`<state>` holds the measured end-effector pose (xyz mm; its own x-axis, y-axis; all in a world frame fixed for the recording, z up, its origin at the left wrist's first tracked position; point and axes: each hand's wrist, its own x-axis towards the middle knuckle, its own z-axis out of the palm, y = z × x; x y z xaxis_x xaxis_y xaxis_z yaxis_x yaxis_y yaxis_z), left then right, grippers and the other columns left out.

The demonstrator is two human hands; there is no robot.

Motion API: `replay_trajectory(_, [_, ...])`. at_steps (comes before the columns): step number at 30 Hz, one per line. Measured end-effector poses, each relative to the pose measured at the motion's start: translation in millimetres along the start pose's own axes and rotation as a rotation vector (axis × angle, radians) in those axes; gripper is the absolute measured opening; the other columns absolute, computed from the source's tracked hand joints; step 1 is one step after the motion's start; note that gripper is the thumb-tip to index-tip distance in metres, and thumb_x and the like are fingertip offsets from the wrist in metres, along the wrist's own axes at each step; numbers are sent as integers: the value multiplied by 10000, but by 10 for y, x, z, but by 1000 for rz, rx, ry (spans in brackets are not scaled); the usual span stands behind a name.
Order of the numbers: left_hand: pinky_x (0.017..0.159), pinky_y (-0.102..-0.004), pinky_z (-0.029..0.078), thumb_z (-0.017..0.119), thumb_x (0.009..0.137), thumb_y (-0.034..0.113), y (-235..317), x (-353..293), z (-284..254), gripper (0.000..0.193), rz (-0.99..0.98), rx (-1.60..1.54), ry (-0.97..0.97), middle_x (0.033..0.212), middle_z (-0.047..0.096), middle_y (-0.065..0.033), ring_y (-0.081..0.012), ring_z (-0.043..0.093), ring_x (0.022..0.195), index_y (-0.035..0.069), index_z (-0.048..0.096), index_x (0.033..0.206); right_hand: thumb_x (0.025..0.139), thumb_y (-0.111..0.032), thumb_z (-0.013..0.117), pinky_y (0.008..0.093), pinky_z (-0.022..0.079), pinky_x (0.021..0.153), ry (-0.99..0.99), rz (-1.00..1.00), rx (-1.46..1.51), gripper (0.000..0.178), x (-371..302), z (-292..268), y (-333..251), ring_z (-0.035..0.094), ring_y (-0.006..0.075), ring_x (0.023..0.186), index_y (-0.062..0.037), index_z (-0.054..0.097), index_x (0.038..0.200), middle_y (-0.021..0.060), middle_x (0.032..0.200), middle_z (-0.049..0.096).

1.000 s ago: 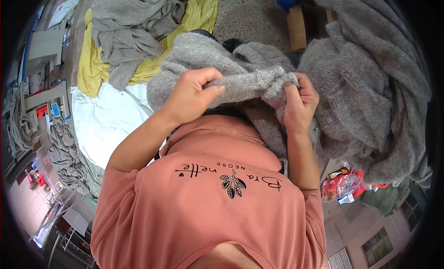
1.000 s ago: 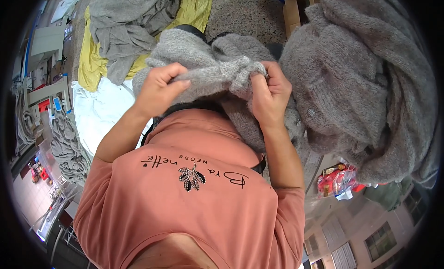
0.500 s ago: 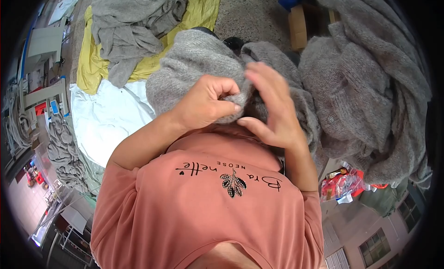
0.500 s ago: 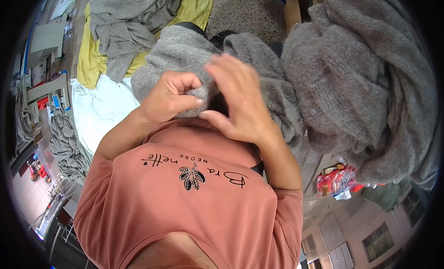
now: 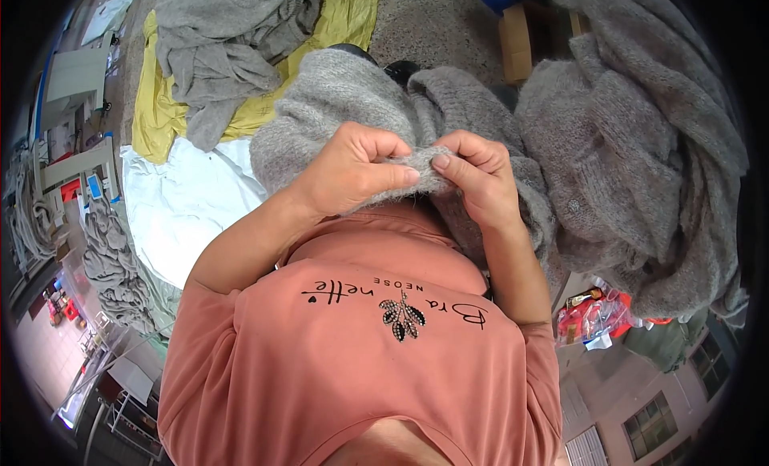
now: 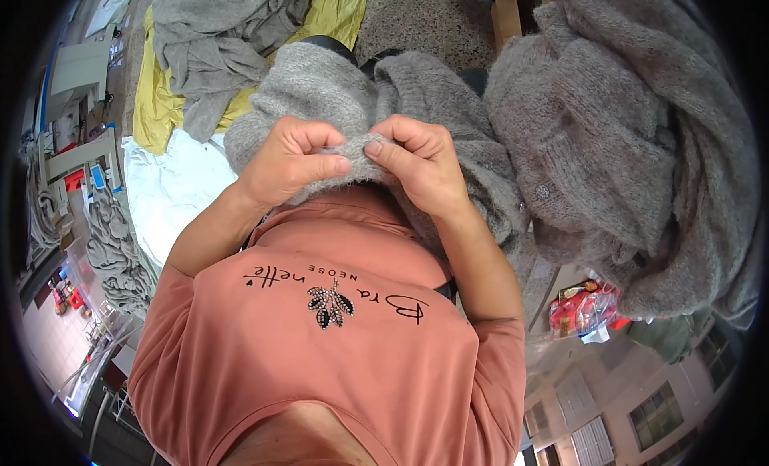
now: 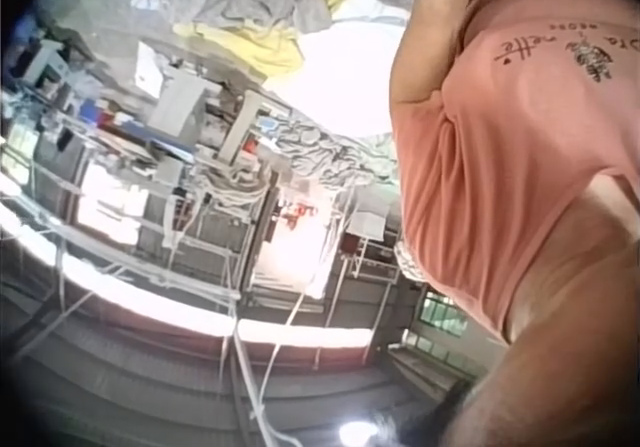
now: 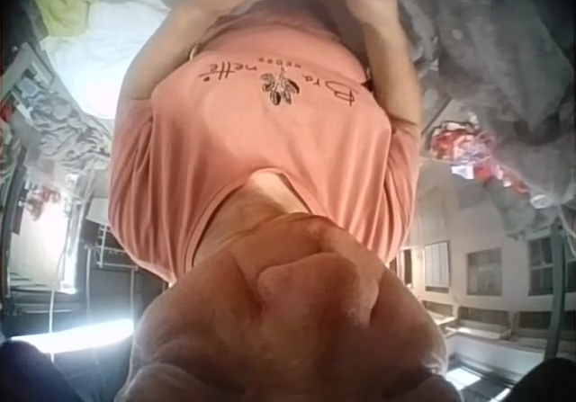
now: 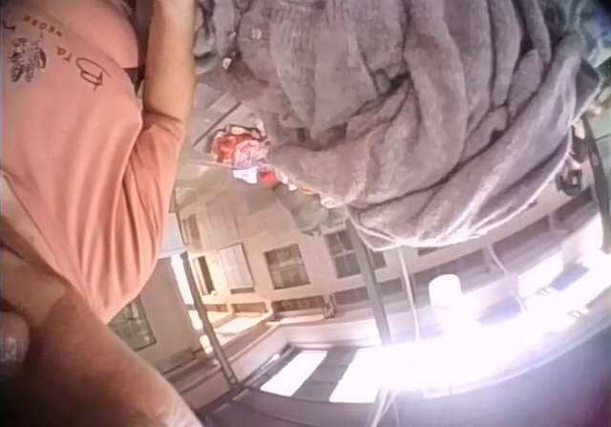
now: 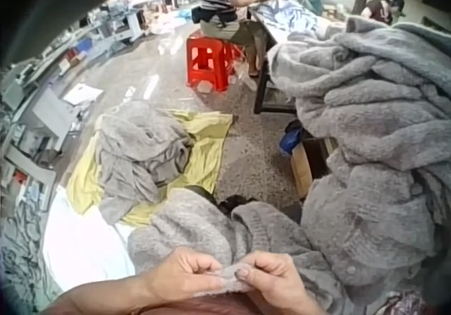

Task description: Inspecting a knitted garment for defects and removing loose threads.

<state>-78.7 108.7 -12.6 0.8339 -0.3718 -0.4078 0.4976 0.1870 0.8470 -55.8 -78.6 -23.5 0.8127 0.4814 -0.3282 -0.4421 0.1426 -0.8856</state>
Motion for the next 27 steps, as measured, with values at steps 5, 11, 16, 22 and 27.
replay_trajectory(5, [504,-188,368,614,724,29,-71,47,88,47,42,-30,83,642,551,26,-20,461,597,-15,603,735,785,-4,548,178,349,517,-4,-28,-113,43,-45,53,29,451,29,606,10,585,769,-21,678,535])
replay_trajectory(11, [503,-192,371,599,702,30,-133,77,191,50,-43,-59,-40,636,553,14,-29,465,587,-15,578,692,784,7,523,182,377,528,80,-370,-501,45,-43,148,89,467,34,594,18,565,772,-17,659,536])
replay_trajectory(16, [504,-198,371,550,684,-20,-87,112,163,24,40,-53,122,627,538,9,-37,464,602,-28,562,665,737,-8,545,240,381,492,154,-138,-205,20,-90,127,53,476,101,540,6,538,749,43,605,513])
replay_trajectory(22, [557,-182,391,524,715,-45,-127,100,186,79,-5,-65,-54,677,541,16,-40,474,638,-22,588,755,738,15,531,197,380,512,165,-574,-725,34,9,172,116,471,50,578,17,550,767,16,625,527])
replay_trajectory(27, [518,-188,384,500,677,-64,-73,101,213,74,132,-111,192,644,543,5,-37,468,617,-25,561,663,763,23,521,187,392,512,194,-411,-491,33,-14,138,89,480,42,580,23,549,780,16,647,545])
